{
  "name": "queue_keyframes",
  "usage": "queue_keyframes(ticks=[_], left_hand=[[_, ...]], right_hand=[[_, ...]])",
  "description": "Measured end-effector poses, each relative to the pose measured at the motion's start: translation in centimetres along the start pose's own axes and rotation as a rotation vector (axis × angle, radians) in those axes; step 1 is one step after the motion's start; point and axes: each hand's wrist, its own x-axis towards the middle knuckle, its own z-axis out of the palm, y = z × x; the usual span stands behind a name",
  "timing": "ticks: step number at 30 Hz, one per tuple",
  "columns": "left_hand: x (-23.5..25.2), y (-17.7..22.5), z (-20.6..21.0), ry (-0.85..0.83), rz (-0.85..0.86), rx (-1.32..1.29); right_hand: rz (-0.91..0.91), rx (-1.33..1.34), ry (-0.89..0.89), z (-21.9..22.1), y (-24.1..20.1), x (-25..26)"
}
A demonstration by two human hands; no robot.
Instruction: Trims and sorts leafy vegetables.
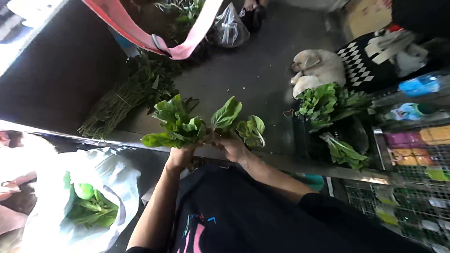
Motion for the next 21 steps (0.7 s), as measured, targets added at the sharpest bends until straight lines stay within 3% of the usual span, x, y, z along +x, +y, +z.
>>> queue_keyframes(ticks=[6, 10, 13, 17, 21], left_hand=[[-2.8, -3.1, 4.8, 0.139, 0.03, 0.123], [-5.3, -4.5, 7.7, 0.253, -0.171, 0.439], [-6.9, -6.0, 8.8, 0.379, -0.247, 0.524], [-7.0, -7.5, 9.2, 0.416, -0.114, 0.267], [-6.7, -6.2, 8.4, 0.524, -0.046, -0.139]], right_hand=[[0.041, -0.127, -0.015, -3.9, -0.3, -2.9], [0.068, -0.254, 0.008, -5.7, 0.3, -4.6], [0.075, -0.34, -0.018, -6.9, 0.9, -6.0], [-0.035, -0.271, -0.004, -9.1, 2.6, -6.6], [-0.024, 0.031, 0.263, -10.3, 2.3, -6.9]])
